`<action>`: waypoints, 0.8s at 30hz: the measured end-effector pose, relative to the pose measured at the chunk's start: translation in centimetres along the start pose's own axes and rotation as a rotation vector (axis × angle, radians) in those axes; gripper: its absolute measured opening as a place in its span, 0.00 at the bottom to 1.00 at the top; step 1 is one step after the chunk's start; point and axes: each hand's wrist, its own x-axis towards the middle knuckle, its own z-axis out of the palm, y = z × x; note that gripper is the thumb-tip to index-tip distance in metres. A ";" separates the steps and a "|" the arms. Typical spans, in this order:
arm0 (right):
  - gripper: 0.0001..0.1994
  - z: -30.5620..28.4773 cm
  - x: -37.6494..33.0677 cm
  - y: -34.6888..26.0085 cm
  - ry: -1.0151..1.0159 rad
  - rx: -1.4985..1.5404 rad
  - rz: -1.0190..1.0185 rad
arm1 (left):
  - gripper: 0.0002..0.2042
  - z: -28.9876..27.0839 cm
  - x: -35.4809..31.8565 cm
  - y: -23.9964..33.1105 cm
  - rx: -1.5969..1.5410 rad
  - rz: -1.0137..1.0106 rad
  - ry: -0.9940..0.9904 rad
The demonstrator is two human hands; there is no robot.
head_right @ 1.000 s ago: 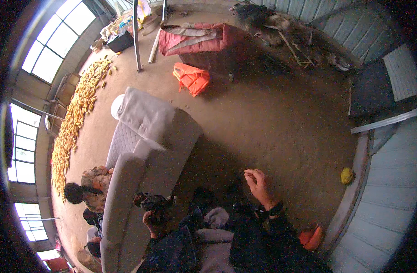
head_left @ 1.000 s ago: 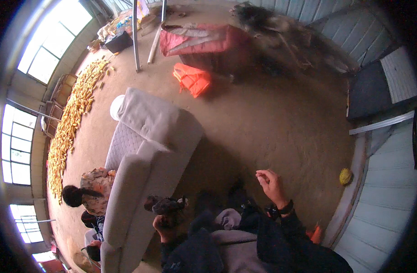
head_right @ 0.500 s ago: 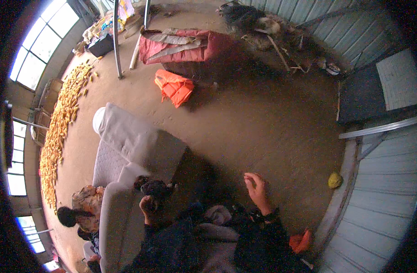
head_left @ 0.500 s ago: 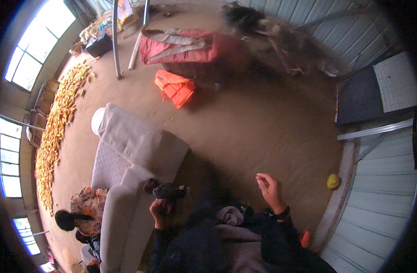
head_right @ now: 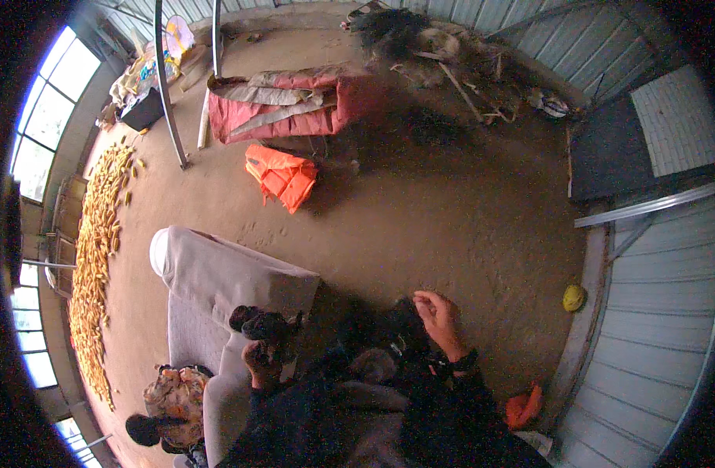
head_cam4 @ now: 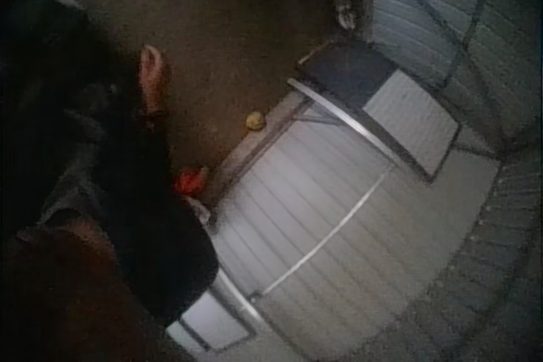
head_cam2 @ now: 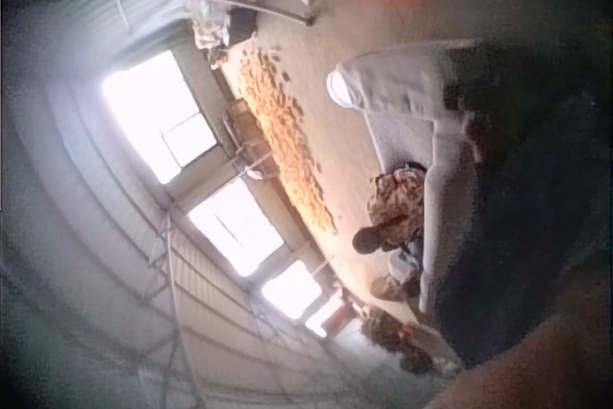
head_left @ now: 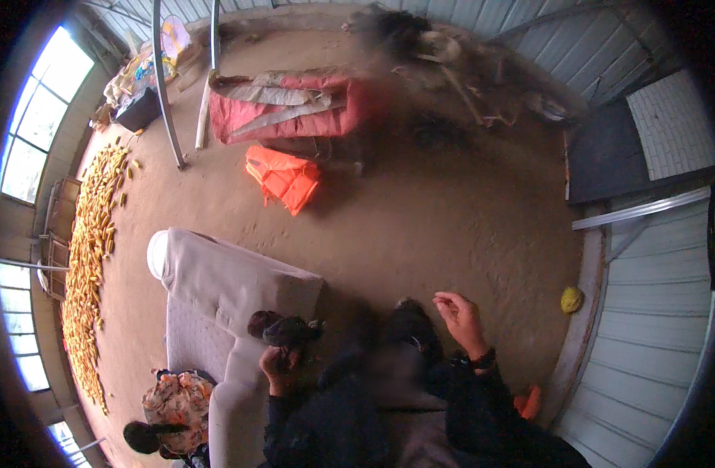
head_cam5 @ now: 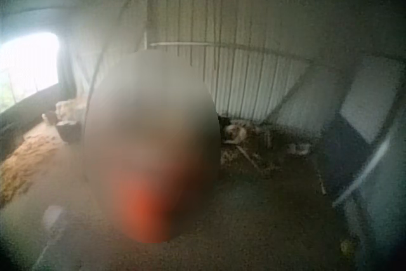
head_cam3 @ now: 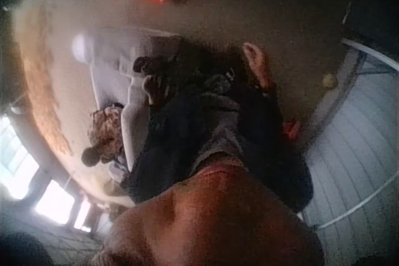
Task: The person wipes a green-framed wooden slatted mat with a dark cloth, then moves to wipe a cylindrical metal heater. The person uses a cloth to clean both objects in a large indoor space.
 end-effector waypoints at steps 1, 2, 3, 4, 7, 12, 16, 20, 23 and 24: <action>0.10 0.4 1.1 0.0 -0.016 0.002 -0.012 | 0.08 -0.6 0.1 -0.4 -0.041 -0.065 0.009; 0.10 0.7 2.4 -0.1 -0.020 0.026 -0.006 | 0.09 -1.1 0.3 -0.9 -0.085 -0.130 0.020; 0.10 0.7 3.5 -0.2 -0.020 0.044 0.003 | 0.10 -1.3 0.6 -1.2 -0.112 -0.151 -0.002; 0.10 0.9 4.8 -0.4 -0.025 0.067 0.007 | 0.10 -1.8 0.7 -1.5 -0.035 -0.143 -0.018; 0.10 1.6 9.3 -1.1 -0.122 0.100 0.008 | 0.05 -3.3 -0.1 -3.7 0.212 -0.113 0.027; 0.10 2.8 17.9 -1.6 -0.268 0.107 0.013 | 0.09 4.5 4.7 5.7 -0.618 -0.500 0.350; 0.10 3.2 25.3 -1.8 -0.405 0.073 -0.074 | 0.16 11.6 10.1 16.7 -1.095 -0.648 0.588; 0.11 3.0 32.0 -3.6 -0.509 0.069 -0.097 | 0.18 12.1 9.0 11.8 -1.160 -0.392 0.440; 0.11 2.8 35.8 -3.2 -0.540 0.073 -0.049 | 0.20 17.2 13.8 17.3 -1.202 -0.324 0.513; 0.11 2.8 37.4 -3.0 -0.533 0.085 -0.060 | 0.20 18.7 15.4 19.0 -1.221 -0.293 0.531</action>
